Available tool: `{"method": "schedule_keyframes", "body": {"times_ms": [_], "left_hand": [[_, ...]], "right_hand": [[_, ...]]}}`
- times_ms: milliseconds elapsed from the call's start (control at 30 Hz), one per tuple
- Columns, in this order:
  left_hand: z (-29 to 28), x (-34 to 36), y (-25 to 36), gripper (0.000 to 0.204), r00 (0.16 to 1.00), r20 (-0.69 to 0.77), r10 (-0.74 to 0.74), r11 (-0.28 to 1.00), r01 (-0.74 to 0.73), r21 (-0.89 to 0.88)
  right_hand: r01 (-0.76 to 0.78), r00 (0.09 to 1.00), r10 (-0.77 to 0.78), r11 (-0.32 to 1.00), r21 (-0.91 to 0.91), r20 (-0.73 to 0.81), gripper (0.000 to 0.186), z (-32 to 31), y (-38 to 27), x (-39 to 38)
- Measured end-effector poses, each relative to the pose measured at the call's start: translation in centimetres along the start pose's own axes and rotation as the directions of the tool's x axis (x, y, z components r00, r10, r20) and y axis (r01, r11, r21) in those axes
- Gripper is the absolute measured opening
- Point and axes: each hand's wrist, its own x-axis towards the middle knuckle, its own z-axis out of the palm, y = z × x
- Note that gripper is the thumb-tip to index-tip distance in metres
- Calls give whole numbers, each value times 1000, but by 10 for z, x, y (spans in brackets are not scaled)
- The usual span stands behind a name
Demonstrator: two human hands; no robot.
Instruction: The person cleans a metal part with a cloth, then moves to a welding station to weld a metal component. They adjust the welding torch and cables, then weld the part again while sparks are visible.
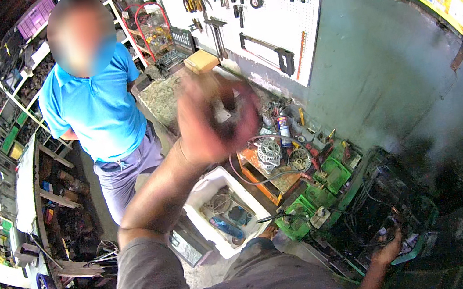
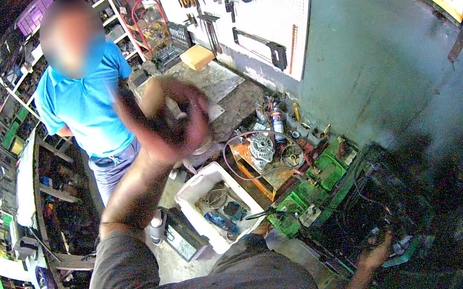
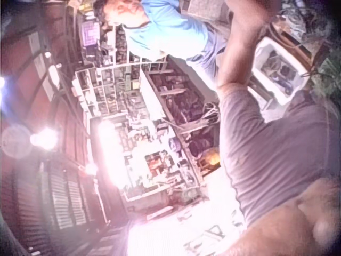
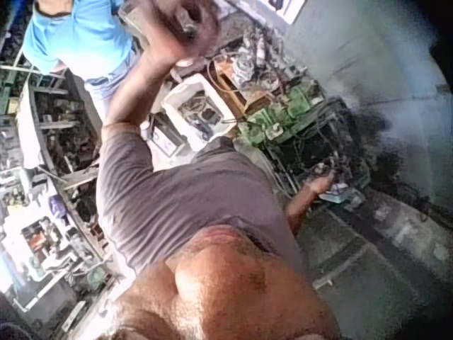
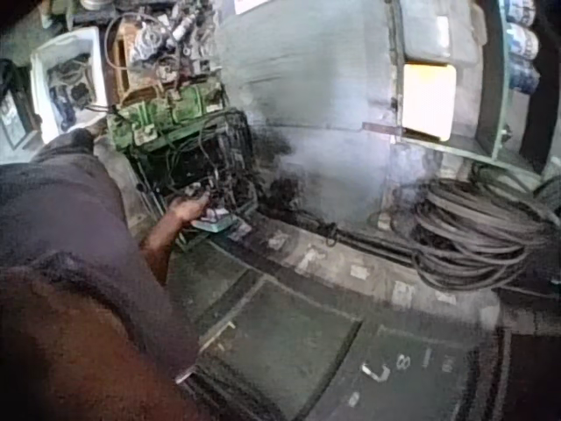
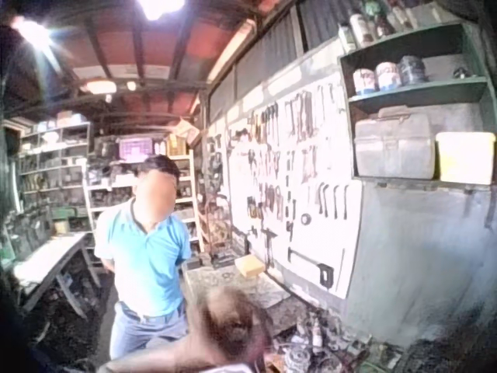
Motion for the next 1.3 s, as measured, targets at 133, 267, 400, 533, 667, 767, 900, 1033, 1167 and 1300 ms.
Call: {"method": "schedule_keyframes", "body": {"times_ms": [133, 267, 400, 533, 667, 767, 900, 1033, 1167, 1300], "left_hand": [[30, -26, -44, 94, 621, -316, -717, 696, 617, -368], [120, -137, -16, 82, 416, 485, -769, 414, 903, -117], [195, -301, 40, 64, 78, 846, -527, 377, 914, 150], [249, -425, 105, 62, -182, 908, -378, 150, 956, 254], [266, -492, 138, 68, -286, 951, -115, 127, 946, 299], [271, -505, 151, 67, -412, 911, 7, 36, 911, 412], [269, -484, 162, 56, -428, 896, -117, 35, 900, 435], [268, -460, 175, 53, -356, 918, -172, -125, 933, 338], [271, -462, 182, 61, -388, 910, -148, -213, 911, 354], [268, -475, 187, 64, -399, 891, -216, -13, 914, 406]], "right_hand": [[-192, 967, 168, 974, -120, -191, 47, 29, -19, -22], [-215, 976, 200, 943, 255, 82, 35, 41, -20, -34], [-108, 994, 103, 949, 298, 33, 33, 30, -3, -2], [82, 967, -14, 963, 259, -253, 24, 9, 22, 40], [124, 927, 54, 889, 440, -370, 17, -4, 38, 57], [135, 941, -68, 974, 184, -331, 16, 6, 40, 58], [60, 841, 205, 884, 463, -501, 19, 41, 28, 49], [91, 786, 209, 892, 443, -582, 23, 54, 19, 52], [174, 806, 107, 897, 406, -582, 29, 27, 33, 66], [177, 840, -122, 983, 55, -528, 34, -5, 53, 84]]}}
